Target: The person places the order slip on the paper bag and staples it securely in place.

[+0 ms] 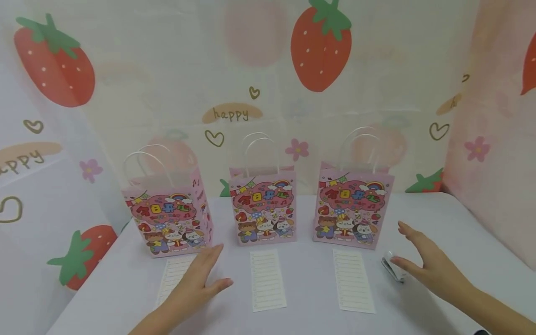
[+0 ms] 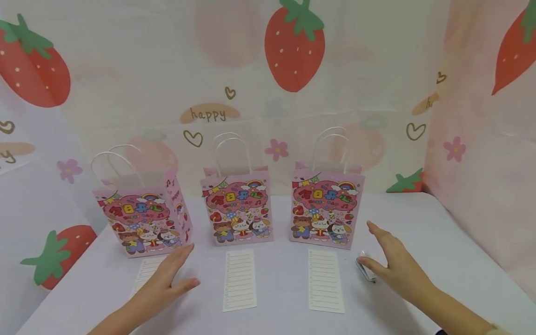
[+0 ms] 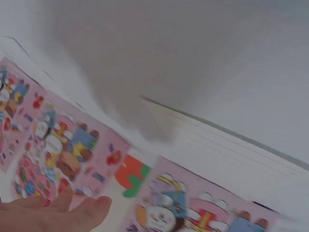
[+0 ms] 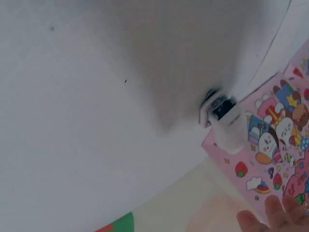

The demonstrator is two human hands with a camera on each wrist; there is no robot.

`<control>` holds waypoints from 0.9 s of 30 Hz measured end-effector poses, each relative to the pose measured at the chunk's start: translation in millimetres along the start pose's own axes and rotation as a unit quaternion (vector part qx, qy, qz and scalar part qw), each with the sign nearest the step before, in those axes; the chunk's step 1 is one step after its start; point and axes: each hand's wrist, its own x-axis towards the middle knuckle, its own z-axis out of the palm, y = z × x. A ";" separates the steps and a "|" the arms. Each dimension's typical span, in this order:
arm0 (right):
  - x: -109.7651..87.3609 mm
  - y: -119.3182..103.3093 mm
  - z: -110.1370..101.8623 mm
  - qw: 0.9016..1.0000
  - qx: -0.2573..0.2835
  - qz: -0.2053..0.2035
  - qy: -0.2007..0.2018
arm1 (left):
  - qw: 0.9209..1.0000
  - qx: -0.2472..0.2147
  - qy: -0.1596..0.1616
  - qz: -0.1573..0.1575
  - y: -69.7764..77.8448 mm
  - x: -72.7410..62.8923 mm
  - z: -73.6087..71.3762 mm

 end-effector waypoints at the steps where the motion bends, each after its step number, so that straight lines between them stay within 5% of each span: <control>1: -0.4 -2.3 2.7 1.000 0.002 -0.002 0.002 | 1.000 -0.010 -0.003 0.003 3.4 2.2 3.9; 11: -2.4 -17.4 25.2 0.996 0.060 0.045 -0.040 | 0.989 -0.134 -0.061 -0.002 30.0 19.5 38.9; 21: 0.9 -16.1 38.3 0.989 0.103 0.067 -0.086 | 0.982 -0.170 -0.084 0.021 50.1 29.0 65.4; 27: 2.3 -17.7 39.5 0.971 0.165 0.098 -0.142 | 0.982 -0.166 -0.084 0.032 59.7 32.4 74.6</control>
